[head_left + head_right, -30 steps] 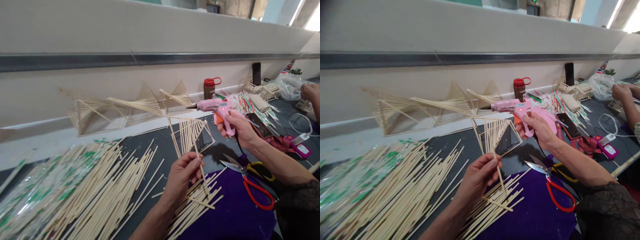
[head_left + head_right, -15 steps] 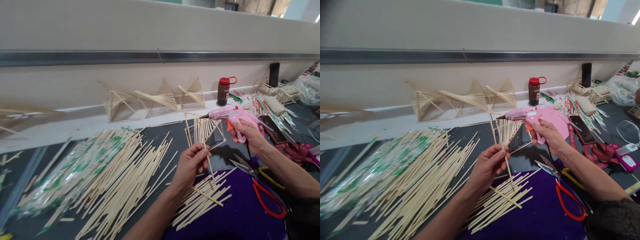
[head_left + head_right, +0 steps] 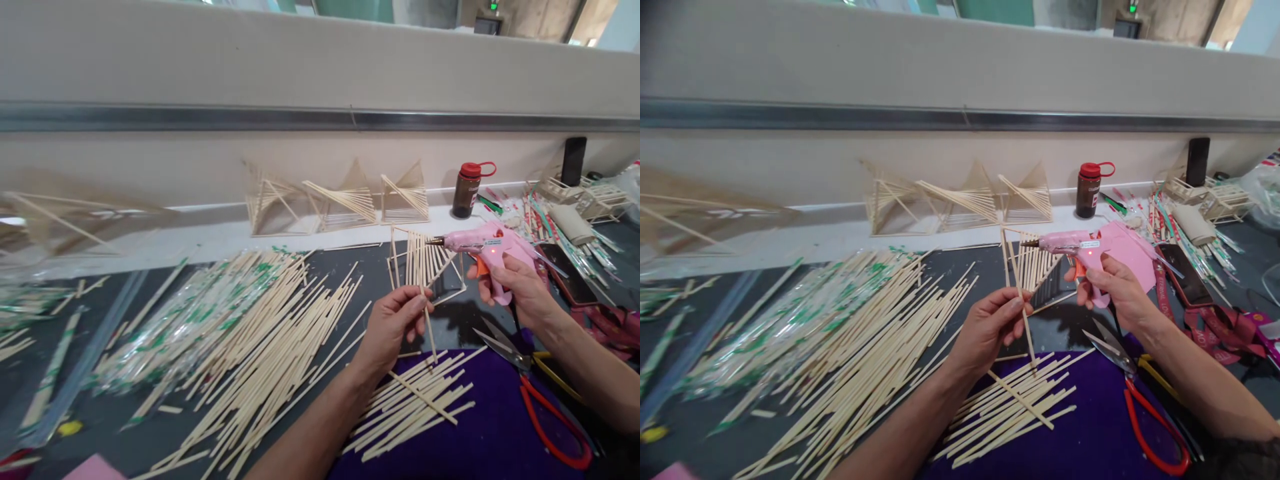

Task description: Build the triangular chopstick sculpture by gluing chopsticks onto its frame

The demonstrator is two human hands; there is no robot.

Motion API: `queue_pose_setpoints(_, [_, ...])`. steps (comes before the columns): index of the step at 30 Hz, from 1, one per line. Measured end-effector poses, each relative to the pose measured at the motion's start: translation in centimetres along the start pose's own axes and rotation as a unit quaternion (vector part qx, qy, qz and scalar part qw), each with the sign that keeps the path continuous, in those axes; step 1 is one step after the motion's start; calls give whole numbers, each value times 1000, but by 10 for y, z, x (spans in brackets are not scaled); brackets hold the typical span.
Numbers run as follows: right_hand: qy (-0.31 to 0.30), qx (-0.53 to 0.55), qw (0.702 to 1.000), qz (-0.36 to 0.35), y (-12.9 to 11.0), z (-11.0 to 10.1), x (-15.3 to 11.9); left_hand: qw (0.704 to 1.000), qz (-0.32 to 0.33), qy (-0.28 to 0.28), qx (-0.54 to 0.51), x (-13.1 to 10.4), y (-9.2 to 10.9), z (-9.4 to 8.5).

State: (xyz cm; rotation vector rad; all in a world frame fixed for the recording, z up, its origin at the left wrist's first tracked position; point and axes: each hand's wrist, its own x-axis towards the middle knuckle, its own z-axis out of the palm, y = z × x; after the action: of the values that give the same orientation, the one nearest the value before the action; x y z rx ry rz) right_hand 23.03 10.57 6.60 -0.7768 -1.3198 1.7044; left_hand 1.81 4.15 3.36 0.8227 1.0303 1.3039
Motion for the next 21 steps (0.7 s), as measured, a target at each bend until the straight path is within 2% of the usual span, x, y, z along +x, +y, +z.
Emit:
queue_pose_setpoints(6, [55, -14, 998, -10, 6, 1, -2, 999, -18, -32, 5, -2, -6, 0])
queue_pose_setpoints(12, [52, 0, 998, -20, 6, 3, -5, 999, -24, -44, 7, -4, -7, 2])
queue_pose_setpoints(21, [52, -40, 997, -49, 11, 0, -5, 999, -30, -45, 3, -4, -9, 3])
